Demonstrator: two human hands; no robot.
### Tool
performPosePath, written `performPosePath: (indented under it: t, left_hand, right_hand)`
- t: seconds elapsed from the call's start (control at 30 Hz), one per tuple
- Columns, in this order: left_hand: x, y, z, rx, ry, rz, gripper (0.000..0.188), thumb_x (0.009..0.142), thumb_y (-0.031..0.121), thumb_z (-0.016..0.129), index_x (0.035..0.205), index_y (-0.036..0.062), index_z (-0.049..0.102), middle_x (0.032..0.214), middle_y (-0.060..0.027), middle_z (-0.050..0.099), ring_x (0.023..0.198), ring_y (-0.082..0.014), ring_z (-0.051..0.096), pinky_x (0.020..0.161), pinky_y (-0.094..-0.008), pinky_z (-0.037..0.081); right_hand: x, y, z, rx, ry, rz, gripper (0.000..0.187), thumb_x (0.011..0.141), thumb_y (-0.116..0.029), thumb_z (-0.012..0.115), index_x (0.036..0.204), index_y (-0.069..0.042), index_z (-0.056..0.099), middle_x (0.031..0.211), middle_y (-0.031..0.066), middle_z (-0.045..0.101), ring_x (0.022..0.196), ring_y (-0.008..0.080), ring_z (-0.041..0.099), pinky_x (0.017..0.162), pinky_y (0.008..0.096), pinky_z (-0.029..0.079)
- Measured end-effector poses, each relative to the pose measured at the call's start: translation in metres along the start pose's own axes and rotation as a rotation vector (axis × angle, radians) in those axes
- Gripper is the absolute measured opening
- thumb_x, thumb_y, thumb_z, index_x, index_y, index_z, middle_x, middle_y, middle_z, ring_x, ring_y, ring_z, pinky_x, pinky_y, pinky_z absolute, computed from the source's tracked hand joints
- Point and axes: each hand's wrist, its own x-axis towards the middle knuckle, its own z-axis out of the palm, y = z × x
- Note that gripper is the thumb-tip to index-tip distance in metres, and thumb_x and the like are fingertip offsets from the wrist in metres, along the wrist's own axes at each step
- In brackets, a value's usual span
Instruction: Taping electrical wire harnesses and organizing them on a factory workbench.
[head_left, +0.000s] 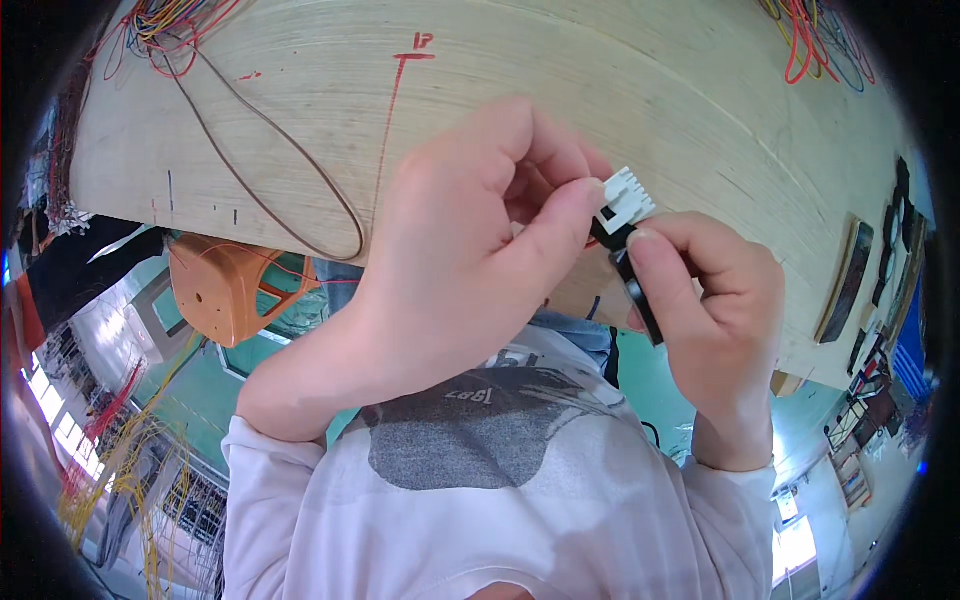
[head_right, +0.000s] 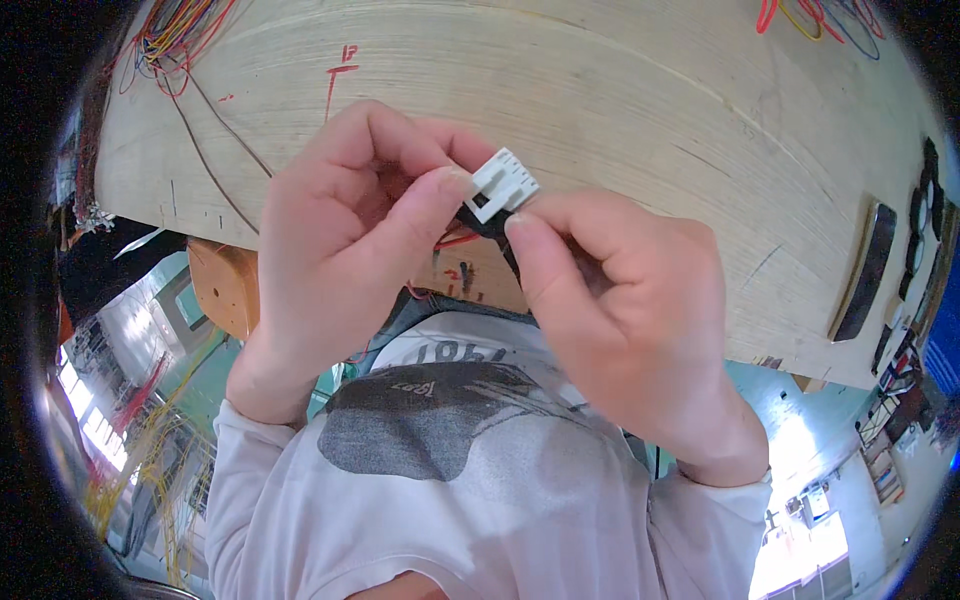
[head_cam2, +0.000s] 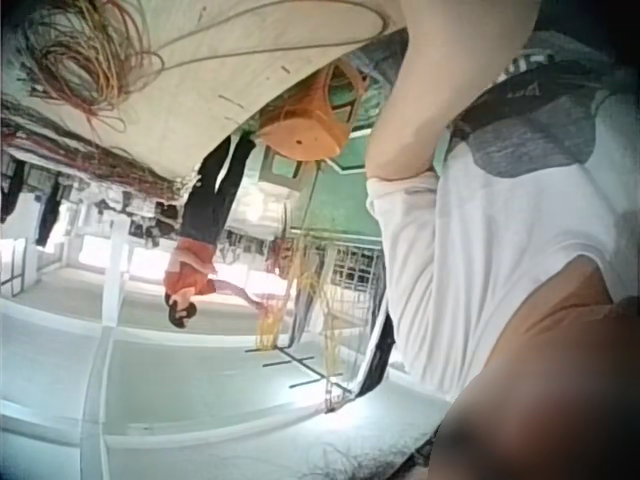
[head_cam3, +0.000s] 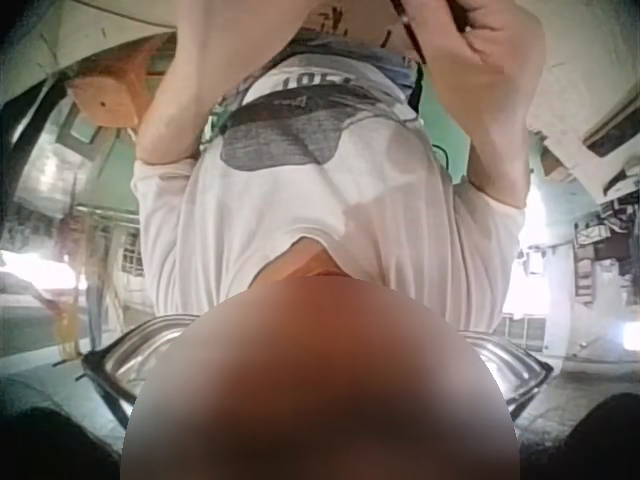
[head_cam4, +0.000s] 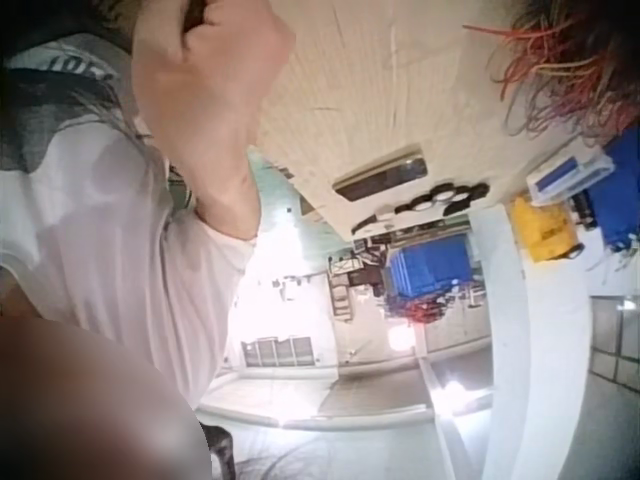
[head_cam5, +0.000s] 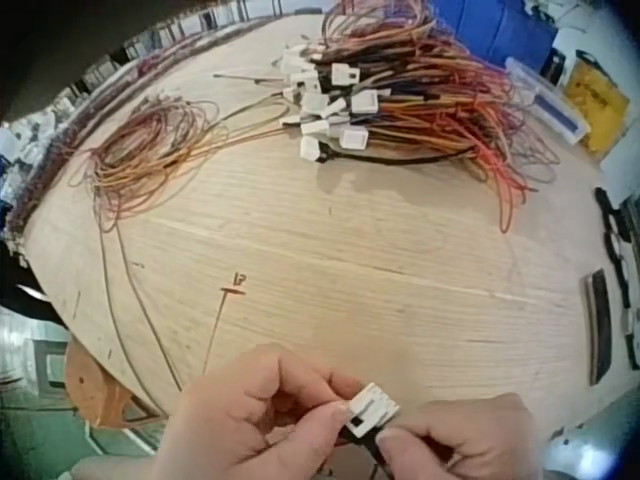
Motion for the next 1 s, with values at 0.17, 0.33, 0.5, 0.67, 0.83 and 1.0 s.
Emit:
performPosePath:
  t: [0.17, 0.33, 0.5, 0.67, 0.83, 1.0]
  left_hand:
    - [-0.003, 0.0, 0.002, -0.068, 0.043, 0.035, 0.004, 0.082, -0.002, 0.047, 0.086, -0.0017, 0.045, 0.091, -0.011, 0.055, 0.075, -0.0069, 0.051, 0.064, -0.0176, 0.043]
    - [-0.001, 0.011, -0.002, 0.05, 0.062, -0.012, 0.005, 0.082, 0.0, 0.049, 0.086, -0.0012, 0.047, 0.089, -0.009, 0.056, 0.074, -0.0056, 0.051, 0.061, -0.0157, 0.041]
    - [0.003, 0.015, -0.015, -0.069, -0.045, -0.134, 0.008, 0.08, 0.006, 0.054, 0.081, -0.0005, 0.05, 0.082, -0.0065, 0.057, 0.068, -0.0059, 0.05, 0.059, -0.0182, 0.041]
    - [-0.002, 0.011, -0.023, -0.493, -0.117, -0.405, 0.014, 0.076, 0.011, 0.061, 0.078, 0.0008, 0.051, 0.078, -0.0057, 0.057, 0.064, -0.0071, 0.049, 0.058, -0.0195, 0.041]
    - [-0.012, 0.01, -0.02, -0.585, -0.04, -0.399, 0.014, 0.075, 0.011, 0.062, 0.074, 0.0011, 0.051, 0.074, -0.0052, 0.056, 0.063, -0.0074, 0.049, 0.057, -0.0194, 0.04]
    - [-0.018, 0.007, -0.027, -0.469, -0.089, -0.304, 0.014, 0.074, 0.01, 0.063, 0.075, 0.0011, 0.051, 0.072, -0.0047, 0.055, 0.061, -0.0074, 0.048, 0.056, -0.0191, 0.038]
  right_hand:
    - [-0.001, 0.0, 0.003, 0.151, 0.0, 0.119, 0.008, 0.079, -0.003, 0.054, 0.075, 0.003, 0.057, 0.052, 0.0005, 0.047, 0.048, 0.0022, 0.039, 0.042, 0.0193, 0.032]
    - [-0.003, 0.009, 0.008, 0.089, -0.028, -0.002, 0.008, 0.079, -0.004, 0.054, 0.076, 0.003, 0.057, 0.053, 0.0014, 0.048, 0.049, 0.0035, 0.04, 0.043, 0.0197, 0.033]
    - [-0.001, 0.008, 0.004, 0.128, -0.091, 0.064, 0.008, 0.08, -0.004, 0.053, 0.078, 0.003, 0.058, 0.056, 0.0036, 0.051, 0.051, 0.0053, 0.043, 0.046, 0.0205, 0.036]
    - [-0.002, -0.001, 0.008, 0.24, -0.136, 0.048, 0.016, 0.082, -0.005, 0.049, 0.094, 0.004, 0.053, 0.072, 0.0039, 0.056, 0.063, 0.0072, 0.051, 0.058, 0.0186, 0.04]
    - [0.01, 0.0, 0.002, -0.055, -0.036, -0.278, 0.024, 0.072, -0.003, 0.055, 0.095, 0.004, 0.053, 0.084, 0.0069, 0.055, 0.085, 0.0121, 0.047, 0.078, 0.0222, 0.034]
    - [0.02, -0.026, 0.0, 0.049, -0.3, -0.061, 0.019, 0.067, -0.012, 0.062, 0.078, 0.002, 0.054, 0.076, 0.0031, 0.052, 0.072, 0.0097, 0.046, 0.068, 0.0209, 0.035]
